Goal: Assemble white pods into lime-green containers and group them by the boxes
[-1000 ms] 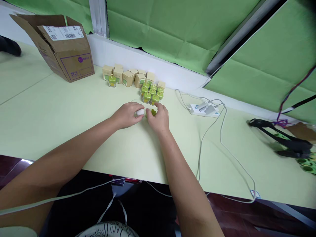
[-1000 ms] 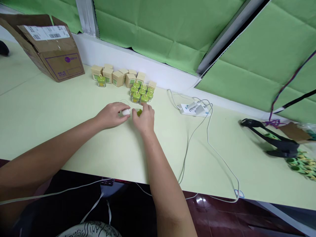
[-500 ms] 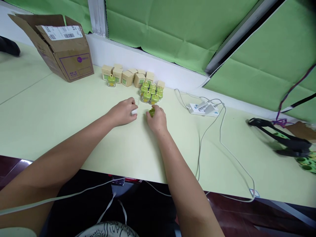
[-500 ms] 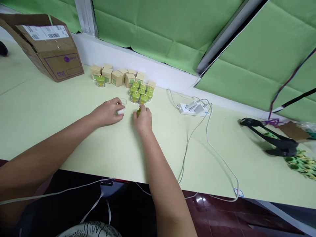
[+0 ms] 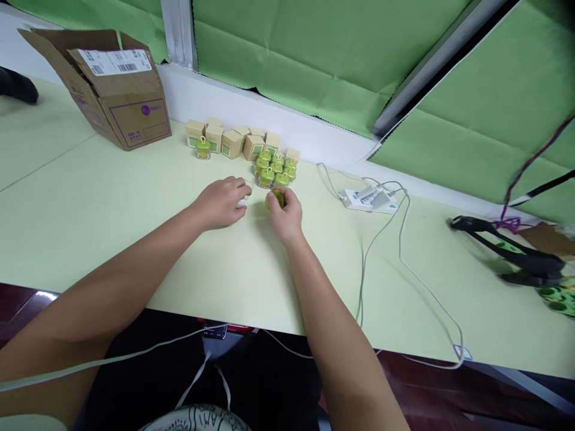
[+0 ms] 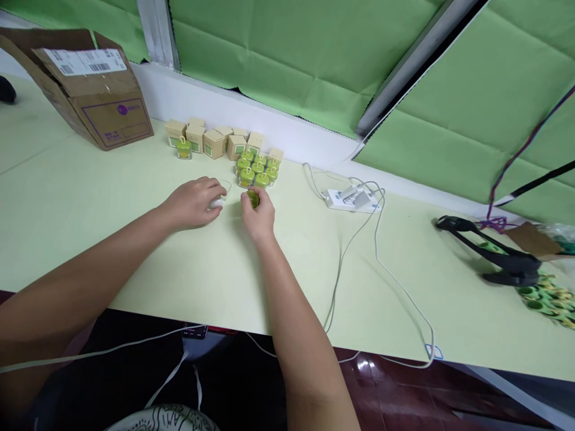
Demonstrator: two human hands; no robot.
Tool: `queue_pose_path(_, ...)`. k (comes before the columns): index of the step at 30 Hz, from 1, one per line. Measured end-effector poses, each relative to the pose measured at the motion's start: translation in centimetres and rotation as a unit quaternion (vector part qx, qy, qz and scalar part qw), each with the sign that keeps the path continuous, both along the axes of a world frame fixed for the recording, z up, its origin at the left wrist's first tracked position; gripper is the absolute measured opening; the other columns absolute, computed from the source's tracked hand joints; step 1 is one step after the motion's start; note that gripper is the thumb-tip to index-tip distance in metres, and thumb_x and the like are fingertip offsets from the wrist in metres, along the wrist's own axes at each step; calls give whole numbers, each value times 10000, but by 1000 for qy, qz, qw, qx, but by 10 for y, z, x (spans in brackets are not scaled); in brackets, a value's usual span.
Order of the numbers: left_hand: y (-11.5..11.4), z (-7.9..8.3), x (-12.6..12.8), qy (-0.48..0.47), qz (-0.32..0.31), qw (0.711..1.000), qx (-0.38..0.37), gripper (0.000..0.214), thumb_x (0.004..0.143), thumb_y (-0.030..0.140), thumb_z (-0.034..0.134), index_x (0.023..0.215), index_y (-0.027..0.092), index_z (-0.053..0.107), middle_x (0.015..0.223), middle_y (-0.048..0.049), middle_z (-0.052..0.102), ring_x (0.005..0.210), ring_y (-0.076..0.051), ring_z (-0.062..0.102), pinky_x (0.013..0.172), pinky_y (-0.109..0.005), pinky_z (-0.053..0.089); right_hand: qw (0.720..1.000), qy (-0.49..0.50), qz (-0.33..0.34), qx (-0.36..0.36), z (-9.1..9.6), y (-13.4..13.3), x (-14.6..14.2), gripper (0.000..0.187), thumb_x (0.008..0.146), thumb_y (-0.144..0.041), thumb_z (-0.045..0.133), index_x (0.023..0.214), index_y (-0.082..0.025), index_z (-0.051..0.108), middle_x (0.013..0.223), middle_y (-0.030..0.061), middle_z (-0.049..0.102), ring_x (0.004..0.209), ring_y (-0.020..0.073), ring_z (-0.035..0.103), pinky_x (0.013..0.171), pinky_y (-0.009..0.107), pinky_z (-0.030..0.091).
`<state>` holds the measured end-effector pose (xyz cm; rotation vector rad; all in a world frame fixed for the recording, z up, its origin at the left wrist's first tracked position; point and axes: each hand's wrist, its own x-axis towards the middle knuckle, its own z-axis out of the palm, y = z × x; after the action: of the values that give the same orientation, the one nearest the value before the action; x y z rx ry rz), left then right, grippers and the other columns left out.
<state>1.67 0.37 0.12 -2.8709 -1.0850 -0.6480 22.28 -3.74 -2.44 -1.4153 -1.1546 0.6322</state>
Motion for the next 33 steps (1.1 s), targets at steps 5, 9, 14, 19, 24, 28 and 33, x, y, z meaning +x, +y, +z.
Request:
queue_pose_path(5,-11,-1,14,-146,-59,985,-75,331,1014,418,646,1251,194,707,1230,-112,743,1147,-291,691,962,-419,548,940,327,80,-60,6,2,-8,227,907,-429,726,990,-221,693,830,-8,708,770,150,662,692,265,562)
queue_pose_path(9,-18,-6,24,-212,-80,967,-118,299,987,304,673,1266,197,692,1164,-79,743,1036,-230,699,906,-360,548,905,394,140,-75,8,0,-12,184,975,-399,687,1026,-223,695,834,-6,744,752,142,677,634,235,543)
queue_pose_path(14,-14,-10,24,-243,-82,963,-88,257,952,164,632,1195,183,713,1108,-70,760,972,-202,706,895,-336,550,890,414,169,-93,9,-1,-15,237,1038,-444,650,1038,-212,700,941,22,788,872,151,728,764,254,613)
queue_pose_path(19,-11,-9,24,-259,-92,960,-50,130,983,195,599,927,185,716,959,-68,752,884,-205,688,819,-344,542,896,392,175,-109,16,-6,-15,361,975,-573,729,1080,-230,688,938,1,769,818,144,719,784,283,620)
queue_pose_path(24,-13,-8,29,-326,-71,936,-110,80,891,197,668,888,189,747,993,-62,776,868,-187,711,843,-338,579,937,294,169,-80,16,-10,-18,526,787,-648,889,1065,-259,670,887,-40,708,753,114,649,672,240,533)
queue_pose_path(28,-13,-10,33,-407,-29,885,-225,143,834,305,772,899,178,768,921,-51,775,769,-169,714,773,-317,604,960,250,122,-41,13,-9,-20,576,789,-750,827,1039,-265,643,824,-51,640,684,107,567,602,249,471)
queue_pose_path(33,-11,-15,35,-441,-44,840,-314,250,818,397,839,909,170,786,905,-65,799,829,-197,763,799,-328,632,975,200,100,-16,13,-11,-20,587,841,-794,745,1110,-284,632,994,-4,712,776,125,626,630,260,480)
